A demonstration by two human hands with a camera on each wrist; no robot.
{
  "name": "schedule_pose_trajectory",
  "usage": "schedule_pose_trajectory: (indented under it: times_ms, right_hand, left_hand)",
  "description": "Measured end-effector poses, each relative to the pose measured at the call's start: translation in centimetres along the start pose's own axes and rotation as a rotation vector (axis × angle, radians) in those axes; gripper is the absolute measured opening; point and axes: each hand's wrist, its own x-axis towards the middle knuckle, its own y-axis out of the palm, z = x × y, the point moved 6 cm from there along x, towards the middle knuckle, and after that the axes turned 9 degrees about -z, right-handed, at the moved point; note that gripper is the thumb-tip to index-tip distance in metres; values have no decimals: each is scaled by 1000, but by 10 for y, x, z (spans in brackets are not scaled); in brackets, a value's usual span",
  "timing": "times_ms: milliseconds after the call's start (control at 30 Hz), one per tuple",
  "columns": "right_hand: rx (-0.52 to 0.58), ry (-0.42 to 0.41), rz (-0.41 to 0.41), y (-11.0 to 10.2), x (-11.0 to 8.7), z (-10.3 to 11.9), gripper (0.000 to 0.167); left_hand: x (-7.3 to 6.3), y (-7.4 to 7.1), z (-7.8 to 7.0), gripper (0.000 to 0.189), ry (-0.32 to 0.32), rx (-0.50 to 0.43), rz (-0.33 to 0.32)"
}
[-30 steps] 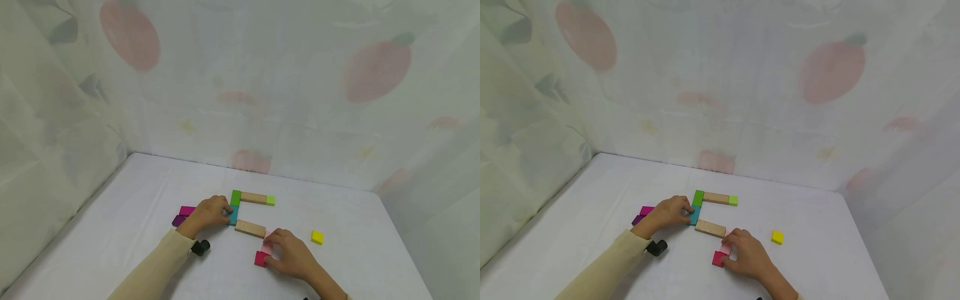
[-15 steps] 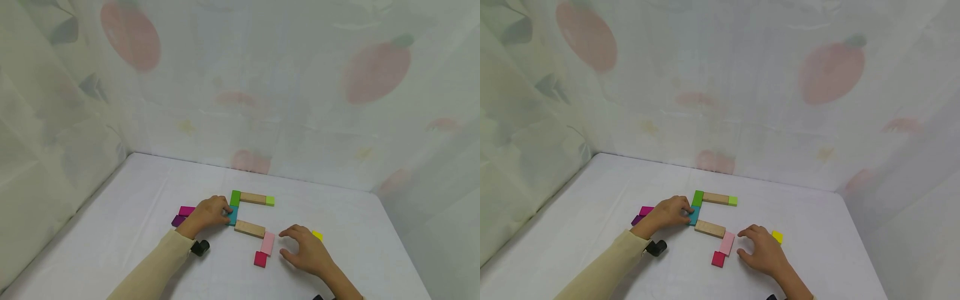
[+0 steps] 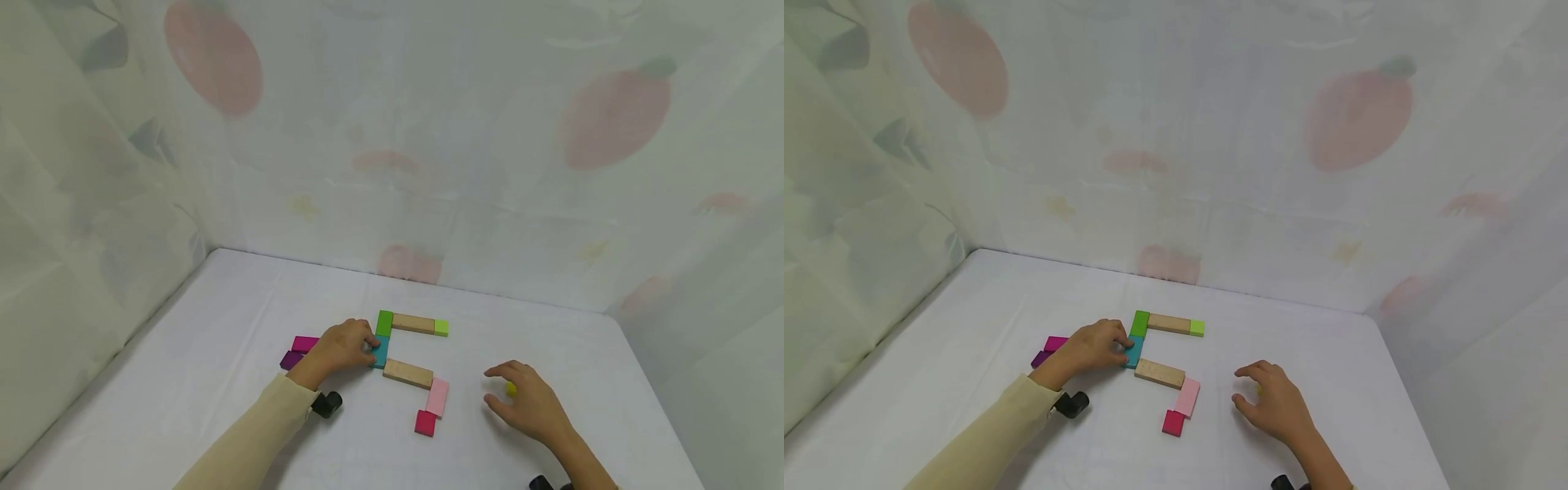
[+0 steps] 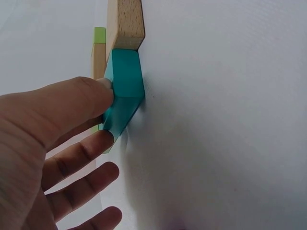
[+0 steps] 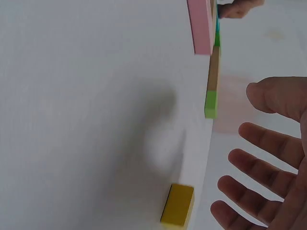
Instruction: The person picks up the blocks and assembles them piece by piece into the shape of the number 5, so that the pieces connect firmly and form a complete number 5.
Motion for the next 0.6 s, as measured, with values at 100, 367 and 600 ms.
schedule_pose_trajectory:
  times_ms: [100, 367, 600]
  right_hand:
    - [-8, 31, 13, -1, 1, -8, 31]
    - [7, 65, 28, -2, 0, -27, 32]
    - [43, 142, 79, 0, 2, -40, 31]
  left_hand:
    - [0, -1, 0, 29, -1, 0, -2]
    - [-1, -1, 0, 29, -3, -5, 0]
    - [-1, -1, 0, 28, -1, 1, -3]
